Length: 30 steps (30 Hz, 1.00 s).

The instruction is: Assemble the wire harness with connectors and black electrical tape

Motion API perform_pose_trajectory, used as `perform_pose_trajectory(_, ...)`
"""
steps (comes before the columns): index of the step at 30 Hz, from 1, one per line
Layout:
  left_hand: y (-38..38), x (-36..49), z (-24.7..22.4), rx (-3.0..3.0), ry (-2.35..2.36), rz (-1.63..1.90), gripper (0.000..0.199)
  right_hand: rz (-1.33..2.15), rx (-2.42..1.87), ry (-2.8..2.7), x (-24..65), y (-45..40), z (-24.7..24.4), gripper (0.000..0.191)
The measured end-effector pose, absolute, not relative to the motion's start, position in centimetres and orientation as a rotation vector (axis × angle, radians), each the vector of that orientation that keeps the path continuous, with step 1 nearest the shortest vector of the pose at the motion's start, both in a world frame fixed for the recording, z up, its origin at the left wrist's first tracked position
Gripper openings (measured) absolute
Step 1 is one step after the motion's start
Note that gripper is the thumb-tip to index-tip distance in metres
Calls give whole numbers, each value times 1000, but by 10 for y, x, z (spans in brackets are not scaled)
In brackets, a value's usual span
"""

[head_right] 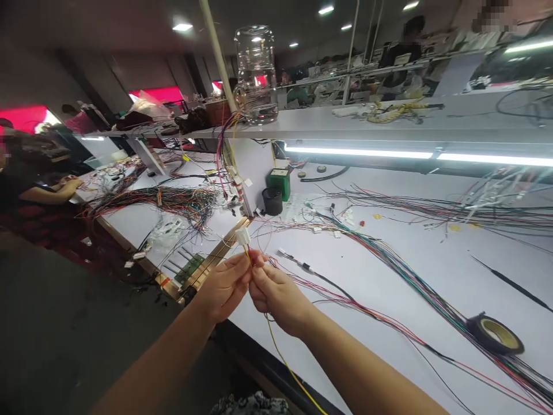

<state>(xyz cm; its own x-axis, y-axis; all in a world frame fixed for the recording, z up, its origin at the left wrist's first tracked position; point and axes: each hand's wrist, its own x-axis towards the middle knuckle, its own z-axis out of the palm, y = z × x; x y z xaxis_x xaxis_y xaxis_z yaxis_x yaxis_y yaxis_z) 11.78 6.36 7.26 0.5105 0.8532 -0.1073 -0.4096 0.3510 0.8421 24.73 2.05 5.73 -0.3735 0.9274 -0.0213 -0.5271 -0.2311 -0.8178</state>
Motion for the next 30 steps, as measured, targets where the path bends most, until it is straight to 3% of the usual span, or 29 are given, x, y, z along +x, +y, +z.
perform_pose_trajectory(4, 64, 125, 82, 986, 593, 794, 19, 1578, -750, -1225, 259, 12, 66, 39)
perform_pose_trajectory(7, 72, 126, 93, 1044, 703, 883, 14, 1011, -1094, -1671, 289, -2, 66, 27)
perform_pose_trajectory(9, 81, 124, 97, 1073, 767, 913, 13, 653, -1344, -1769, 327, -20, 54, 32)
perform_pose_trajectory(14, 95, 120, 94, 1034, 802, 756, 16, 220, -1813, -1498, 464, -96, 0, 26)
perform_pose_trajectory(17, 91, 130, 89, 1009, 808, 749, 22, -127, -2380, -1265, 531, -138, -28, 27)
perform_pose_trajectory(20, 83, 146, 86, 1087, 826, 788, 25, -108, -2580, -1329, 561, -158, -43, 32)
perform_pose_trajectory(23, 75, 156, 83, 1209, 819, 846, 23, -5, -2439, -1320, 554, -150, -38, 30)
perform_pose_trajectory(27, 68, 164, 82, 1258, 793, 802, 21, 310, -1860, -1224, 498, -109, 5, 27)
perform_pose_trajectory(30, 66, 169, 80, 1158, 765, 753, 23, 647, -1263, -1384, 439, -73, 47, 13)
